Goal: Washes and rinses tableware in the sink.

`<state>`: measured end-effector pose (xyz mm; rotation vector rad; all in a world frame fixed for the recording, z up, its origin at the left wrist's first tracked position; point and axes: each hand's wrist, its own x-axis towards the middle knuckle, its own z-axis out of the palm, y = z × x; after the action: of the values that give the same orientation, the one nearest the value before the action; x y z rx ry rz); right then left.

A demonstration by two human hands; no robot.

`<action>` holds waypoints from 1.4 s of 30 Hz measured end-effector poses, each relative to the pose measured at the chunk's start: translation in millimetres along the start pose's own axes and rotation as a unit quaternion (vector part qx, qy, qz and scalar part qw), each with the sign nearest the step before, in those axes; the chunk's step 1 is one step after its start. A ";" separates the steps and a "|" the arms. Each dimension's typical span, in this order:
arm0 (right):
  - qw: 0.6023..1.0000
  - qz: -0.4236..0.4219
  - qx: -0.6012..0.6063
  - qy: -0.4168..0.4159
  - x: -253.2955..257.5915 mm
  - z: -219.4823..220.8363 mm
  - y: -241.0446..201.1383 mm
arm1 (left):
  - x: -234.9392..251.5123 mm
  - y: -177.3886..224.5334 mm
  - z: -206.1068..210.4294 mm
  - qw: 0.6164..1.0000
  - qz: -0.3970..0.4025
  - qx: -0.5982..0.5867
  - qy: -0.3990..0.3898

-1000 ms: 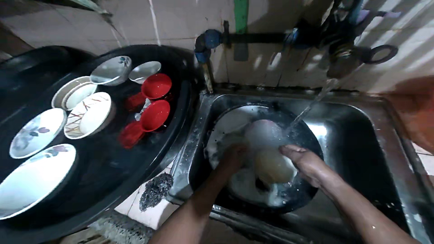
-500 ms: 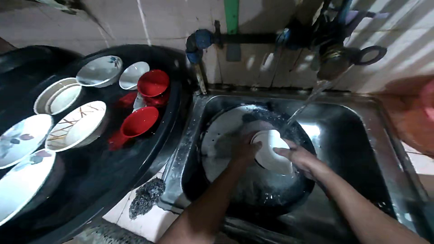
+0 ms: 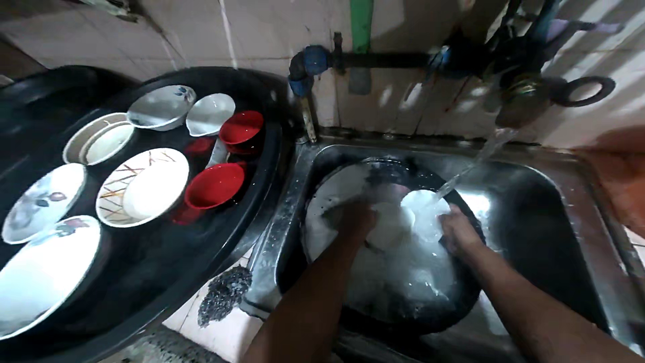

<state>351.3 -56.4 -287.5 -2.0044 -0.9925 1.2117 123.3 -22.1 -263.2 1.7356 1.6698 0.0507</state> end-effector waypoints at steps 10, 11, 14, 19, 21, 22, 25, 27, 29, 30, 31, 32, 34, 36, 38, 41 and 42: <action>0.959 -0.256 0.011 -0.117 -30.1 -0.8 -89.8 | -21.4 32.6 -52.4 0.941 0.286 -0.048 0.174; 0.952 -0.262 0.033 -0.154 -29.7 -0.6 -92.6 | -28.8 34.8 -70.8 0.936 0.299 0.014 0.185; 0.944 -0.263 -0.030 -0.197 -27.9 -6.2 -88.9 | -59.3 29.8 -126.3 0.870 0.358 0.142 0.309; 0.919 -0.093 -0.335 -0.185 -9.2 -8.9 -29.8 | -138.2 6.6 -225.5 0.782 0.212 0.229 0.540; 0.898 -0.076 -0.384 -0.202 -7.7 -2.6 -2.4 | -152.5 -17.0 -259.6 0.792 0.101 0.188 0.572; 0.892 -0.068 -0.395 -0.210 -11.6 0.3 4.0 | -152.4 -33.5 -272.1 0.797 0.061 0.159 0.580; 0.887 -0.064 -0.414 -0.195 -20.2 3.8 7.6 | -151.1 -51.0 -278.8 0.843 -0.014 0.088 0.531; 0.888 -0.030 -0.415 -0.196 -17.5 4.4 6.1 | -149.0 -29.3 -259.1 0.848 0.037 0.102 0.519; 0.898 -0.003 -0.386 -0.208 -13.8 1.1 4.0 | -139.8 -1.3 -213.1 0.842 0.177 0.165 0.482; 0.907 0.005 -0.363 -0.214 -12.5 -1.4 3.5 | -132.0 5.7 -176.9 0.857 0.231 0.185 0.422; 0.913 0.013 -0.344 -0.219 -13.7 -2.9 0.3 | -127.0 9.5 -133.1 0.895 0.233 0.191 0.330; 0.920 0.013 -0.326 -0.215 -16.5 -3.7 -2.8 | -121.5 6.7 -87.7 0.933 0.217 0.183 0.222; 0.930 0.016 -0.315 -0.191 -18.2 -4.2 -2.7 | -113.1 -2.2 -16.0 0.981 0.109 0.162 0.005; 0.937 0.020 -0.303 -0.172 -17.4 -4.0 1.9 | -111.3 -13.3 27.8 0.990 0.021 0.119 -0.067; 0.946 0.016 -0.286 -0.153 -13.7 -2.3 8.1 | -111.2 -14.7 47.2 0.990 0.024 0.129 -0.048; 0.959 -0.022 -0.254 -0.122 -7.9 1.8 20.3 | -102.9 -5.1 35.5 0.978 0.018 0.189 -0.083; 0.963 -0.032 -0.245 -0.110 -9.0 2.5 21.7 | -101.5 -3.6 26.4 0.975 0.020 0.199 -0.093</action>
<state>352.7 -75.5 -301.2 -2.2086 -1.5822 1.2632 116.8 -124.3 -240.2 1.9946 1.5806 -0.4435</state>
